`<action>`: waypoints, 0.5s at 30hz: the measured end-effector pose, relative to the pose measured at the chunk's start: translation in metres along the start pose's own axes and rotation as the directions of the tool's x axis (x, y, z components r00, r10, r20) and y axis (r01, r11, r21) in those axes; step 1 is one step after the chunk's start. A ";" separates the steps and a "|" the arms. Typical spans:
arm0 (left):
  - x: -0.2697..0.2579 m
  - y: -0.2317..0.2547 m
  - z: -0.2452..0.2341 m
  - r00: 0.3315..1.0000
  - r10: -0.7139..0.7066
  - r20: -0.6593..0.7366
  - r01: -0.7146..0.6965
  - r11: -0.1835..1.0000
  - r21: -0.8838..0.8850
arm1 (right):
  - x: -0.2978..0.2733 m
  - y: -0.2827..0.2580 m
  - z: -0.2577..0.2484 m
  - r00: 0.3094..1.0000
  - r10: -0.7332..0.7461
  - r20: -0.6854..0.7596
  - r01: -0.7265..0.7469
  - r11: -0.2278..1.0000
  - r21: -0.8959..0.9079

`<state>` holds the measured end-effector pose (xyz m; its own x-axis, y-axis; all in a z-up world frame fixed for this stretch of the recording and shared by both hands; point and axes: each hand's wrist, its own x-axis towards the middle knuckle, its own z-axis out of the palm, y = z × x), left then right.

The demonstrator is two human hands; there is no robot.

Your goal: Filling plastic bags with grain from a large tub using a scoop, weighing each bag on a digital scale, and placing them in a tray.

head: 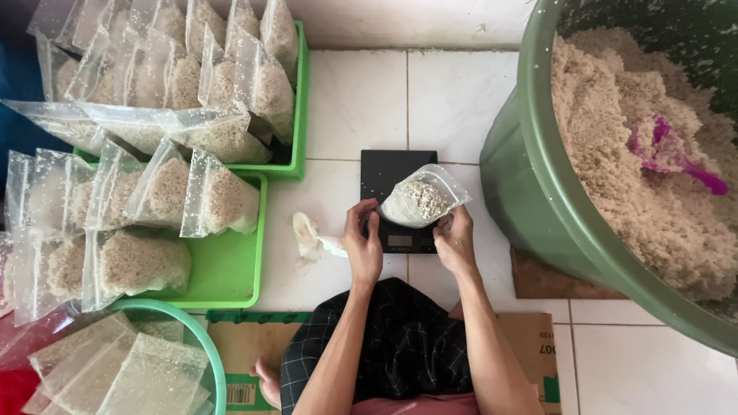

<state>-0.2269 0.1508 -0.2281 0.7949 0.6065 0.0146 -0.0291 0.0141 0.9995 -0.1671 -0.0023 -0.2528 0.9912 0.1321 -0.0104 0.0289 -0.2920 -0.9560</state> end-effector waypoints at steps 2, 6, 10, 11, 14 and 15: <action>0.001 0.000 -0.001 1.000 -0.004 -0.007 0.004 1.000 -0.001 | 0.000 -0.004 -0.001 0.999 -0.003 -0.033 0.004 1.000 0.013; 0.002 0.000 0.000 0.999 -0.009 -0.034 0.009 1.000 -0.007 | 0.003 0.007 -0.001 0.994 0.003 -0.111 0.006 0.997 0.081; 0.001 0.001 0.000 0.999 -0.010 -0.033 0.010 1.000 -0.012 | 0.003 0.013 0.001 0.994 0.017 -0.110 -0.007 0.995 0.095; 0.001 0.001 0.000 0.999 -0.013 -0.037 0.013 1.000 -0.014 | 0.004 0.015 0.002 0.994 0.017 -0.105 -0.008 0.996 0.091; 0.001 0.001 0.000 0.999 -0.017 -0.041 0.017 1.000 -0.016 | 0.004 0.022 0.002 0.995 0.033 -0.096 -0.023 0.995 0.101; 0.001 0.001 0.000 0.999 -0.018 -0.042 0.017 1.000 -0.014 | 0.005 0.023 0.002 0.995 0.048 -0.092 -0.037 0.993 0.116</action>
<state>-0.2263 0.1516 -0.2267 0.7689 0.6394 -0.0044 -0.0241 0.0360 0.9991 -0.1622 -0.0063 -0.2758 0.9991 0.0305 -0.0294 -0.0233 -0.1853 -0.9824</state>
